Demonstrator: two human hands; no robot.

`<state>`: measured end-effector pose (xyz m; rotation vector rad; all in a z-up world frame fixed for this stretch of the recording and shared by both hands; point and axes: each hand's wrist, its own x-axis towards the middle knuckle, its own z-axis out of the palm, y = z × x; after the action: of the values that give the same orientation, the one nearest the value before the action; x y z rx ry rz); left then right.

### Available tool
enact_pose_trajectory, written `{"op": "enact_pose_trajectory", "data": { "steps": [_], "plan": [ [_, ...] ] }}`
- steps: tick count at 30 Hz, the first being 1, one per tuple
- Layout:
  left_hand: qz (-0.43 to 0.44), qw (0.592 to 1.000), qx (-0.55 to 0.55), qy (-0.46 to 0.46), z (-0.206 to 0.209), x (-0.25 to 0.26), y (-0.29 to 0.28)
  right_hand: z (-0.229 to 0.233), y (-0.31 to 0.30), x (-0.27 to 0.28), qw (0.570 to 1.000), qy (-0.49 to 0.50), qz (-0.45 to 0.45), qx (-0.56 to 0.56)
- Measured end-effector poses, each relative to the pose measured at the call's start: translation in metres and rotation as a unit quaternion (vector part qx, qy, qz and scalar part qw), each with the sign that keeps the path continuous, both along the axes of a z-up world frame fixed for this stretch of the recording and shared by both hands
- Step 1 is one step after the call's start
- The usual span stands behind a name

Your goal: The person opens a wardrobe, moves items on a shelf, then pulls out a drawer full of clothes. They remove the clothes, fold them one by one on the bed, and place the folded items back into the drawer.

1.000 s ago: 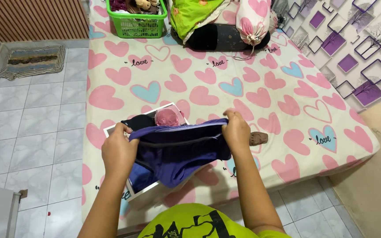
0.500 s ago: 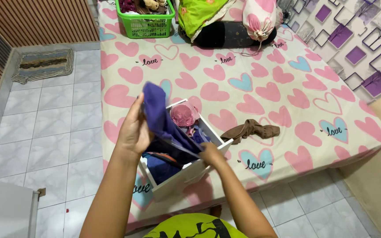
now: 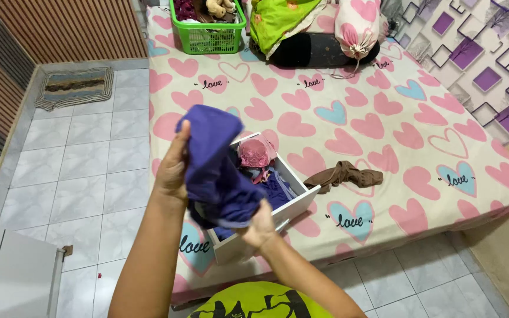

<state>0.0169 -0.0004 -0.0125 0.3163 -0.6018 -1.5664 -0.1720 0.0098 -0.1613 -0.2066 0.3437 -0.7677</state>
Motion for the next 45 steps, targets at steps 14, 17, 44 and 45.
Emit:
{"op": "enact_pose_trajectory", "data": {
  "steps": [14,17,44,45],
  "plan": [
    [-0.007,0.994,-0.031,-0.108,-0.048,0.029,-0.030,0.069,-0.087,-0.116,0.361,0.485,0.499,-0.621],
    [-0.197,0.823,-0.106,-0.523,-0.012,0.034,-0.016,0.064,-0.102,-0.117,0.096,0.618,0.433,-0.649],
    [0.451,0.293,-0.312,-0.783,0.061,-0.010,-0.023,0.216,-0.183,-0.238,0.192,0.492,-0.308,-0.792],
    [0.487,0.226,-0.325,-0.778,0.058,-0.008,-0.022,0.208,-0.186,-0.234,0.176,0.544,-0.306,-0.761]
  ]
}}
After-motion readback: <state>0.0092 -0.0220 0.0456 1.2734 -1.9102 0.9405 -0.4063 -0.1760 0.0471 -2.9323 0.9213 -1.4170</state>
